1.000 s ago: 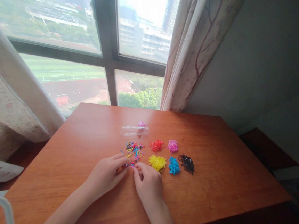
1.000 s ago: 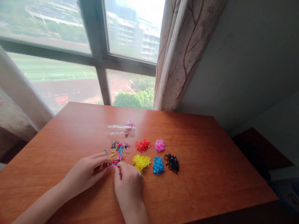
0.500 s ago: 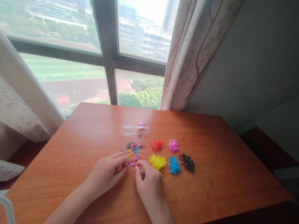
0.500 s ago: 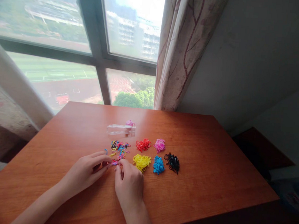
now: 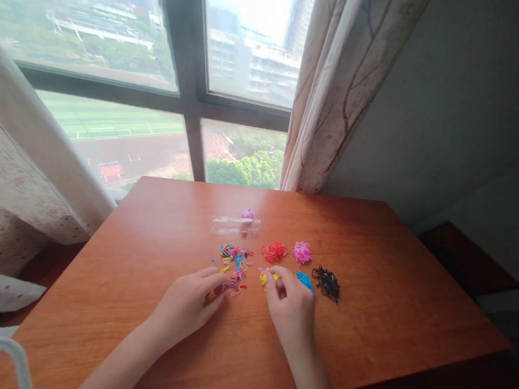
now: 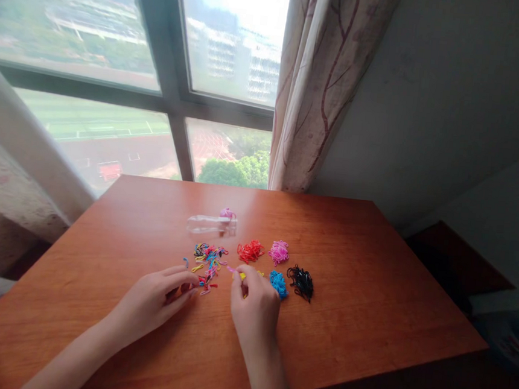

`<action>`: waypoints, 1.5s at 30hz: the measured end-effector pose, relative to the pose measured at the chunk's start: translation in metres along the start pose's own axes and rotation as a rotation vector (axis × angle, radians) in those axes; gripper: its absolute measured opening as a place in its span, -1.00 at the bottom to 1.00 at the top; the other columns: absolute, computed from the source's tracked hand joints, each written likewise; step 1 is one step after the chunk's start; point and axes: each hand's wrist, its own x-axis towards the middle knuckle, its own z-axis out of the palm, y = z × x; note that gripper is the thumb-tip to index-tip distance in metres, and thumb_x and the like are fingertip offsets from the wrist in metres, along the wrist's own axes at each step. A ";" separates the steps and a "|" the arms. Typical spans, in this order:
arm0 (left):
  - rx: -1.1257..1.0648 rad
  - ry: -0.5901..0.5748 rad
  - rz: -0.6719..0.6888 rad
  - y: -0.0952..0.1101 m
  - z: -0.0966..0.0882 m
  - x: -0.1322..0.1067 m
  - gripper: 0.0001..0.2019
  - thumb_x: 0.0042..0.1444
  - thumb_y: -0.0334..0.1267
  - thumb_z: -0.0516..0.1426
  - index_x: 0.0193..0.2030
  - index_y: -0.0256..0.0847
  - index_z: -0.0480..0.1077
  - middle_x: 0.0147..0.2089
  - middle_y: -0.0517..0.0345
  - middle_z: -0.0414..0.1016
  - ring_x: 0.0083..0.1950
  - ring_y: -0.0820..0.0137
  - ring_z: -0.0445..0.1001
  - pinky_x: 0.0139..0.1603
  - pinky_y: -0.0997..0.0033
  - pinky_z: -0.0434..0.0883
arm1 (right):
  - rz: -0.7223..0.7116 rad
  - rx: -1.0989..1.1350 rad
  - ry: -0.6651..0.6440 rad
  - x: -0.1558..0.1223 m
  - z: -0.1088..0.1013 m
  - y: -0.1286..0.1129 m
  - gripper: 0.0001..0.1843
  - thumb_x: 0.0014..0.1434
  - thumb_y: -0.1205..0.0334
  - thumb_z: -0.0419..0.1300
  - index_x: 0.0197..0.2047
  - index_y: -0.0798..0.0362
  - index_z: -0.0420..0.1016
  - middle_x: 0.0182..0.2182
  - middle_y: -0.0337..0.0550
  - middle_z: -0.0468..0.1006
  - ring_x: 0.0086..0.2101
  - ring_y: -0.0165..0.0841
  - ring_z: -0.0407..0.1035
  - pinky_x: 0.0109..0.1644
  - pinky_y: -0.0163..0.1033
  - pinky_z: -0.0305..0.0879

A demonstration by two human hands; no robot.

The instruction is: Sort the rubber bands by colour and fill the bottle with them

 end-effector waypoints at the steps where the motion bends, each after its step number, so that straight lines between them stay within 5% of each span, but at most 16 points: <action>1: 0.016 -0.012 -0.005 0.001 0.000 0.000 -0.82 0.25 -0.30 0.04 -0.18 -0.09 0.48 -0.31 0.20 0.48 -0.39 0.45 0.43 -0.35 0.52 0.30 | 0.024 -0.043 0.027 0.008 -0.009 0.008 -0.77 0.28 0.19 0.07 -0.27 0.01 0.55 -0.52 -0.21 0.53 -0.50 -0.36 0.39 -0.36 -0.32 0.16; 5: 0.074 -0.075 -0.020 0.006 0.004 0.000 -0.85 0.25 -0.29 0.04 -0.20 -0.09 0.44 -0.20 0.17 0.52 -0.29 0.38 0.51 -0.30 0.47 0.33 | 0.121 -0.189 0.142 0.039 -0.039 0.045 -0.77 0.24 0.15 0.11 -0.27 0.03 0.57 -0.50 -0.17 0.56 -0.48 -0.32 0.40 -0.36 -0.29 0.13; 10: 0.130 -0.107 -0.023 0.008 0.011 0.000 -0.84 0.28 -0.30 0.00 -0.20 -0.09 0.41 -0.17 0.16 0.54 -0.25 0.34 0.54 -0.28 0.44 0.34 | 0.198 -0.331 0.085 0.059 -0.050 0.072 -0.80 0.22 0.16 0.13 -0.28 0.00 0.57 -0.51 -0.20 0.54 -0.45 -0.32 0.38 -0.39 -0.29 0.06; 24: 0.197 -0.111 0.009 0.008 0.018 0.000 -0.80 0.30 -0.30 -0.05 -0.24 -0.13 0.38 -0.21 0.15 0.54 -0.25 0.32 0.54 -0.27 0.41 0.36 | 0.219 -0.400 0.003 0.071 -0.039 0.075 -0.82 0.22 0.22 0.15 -0.20 -0.04 0.59 -0.47 -0.22 0.57 -0.43 -0.34 0.39 -0.41 -0.31 0.01; 32: 0.038 -0.051 -0.052 0.006 0.009 0.001 -0.85 0.21 -0.35 0.02 -0.26 -0.15 0.41 -0.28 0.17 0.51 -0.37 0.41 0.46 -0.35 0.48 0.32 | 0.096 -0.202 0.072 0.039 -0.028 0.047 -0.77 0.25 0.19 0.10 -0.20 0.01 0.58 -0.44 -0.17 0.60 -0.43 -0.30 0.45 -0.34 -0.30 0.17; 39: -0.102 0.034 -0.029 0.005 0.009 0.001 -0.86 0.19 -0.38 0.03 -0.29 -0.15 0.41 -0.38 0.23 0.44 -0.42 0.47 0.36 -0.40 0.54 0.26 | -0.109 0.024 -0.194 -0.005 0.002 -0.004 -0.79 0.28 0.28 0.08 -0.14 -0.01 0.54 -0.43 -0.23 0.58 -0.43 -0.36 0.44 -0.31 -0.33 0.19; 45: -0.116 0.055 -0.003 0.004 0.011 0.000 -0.86 0.20 -0.39 0.03 -0.30 -0.16 0.40 -0.39 0.24 0.42 -0.41 0.48 0.35 -0.41 0.55 0.25 | -0.125 0.042 -0.302 -0.013 0.009 -0.018 -0.77 0.25 0.36 0.13 -0.07 -0.05 0.51 -0.35 -0.26 0.60 -0.38 -0.36 0.44 -0.27 -0.32 0.18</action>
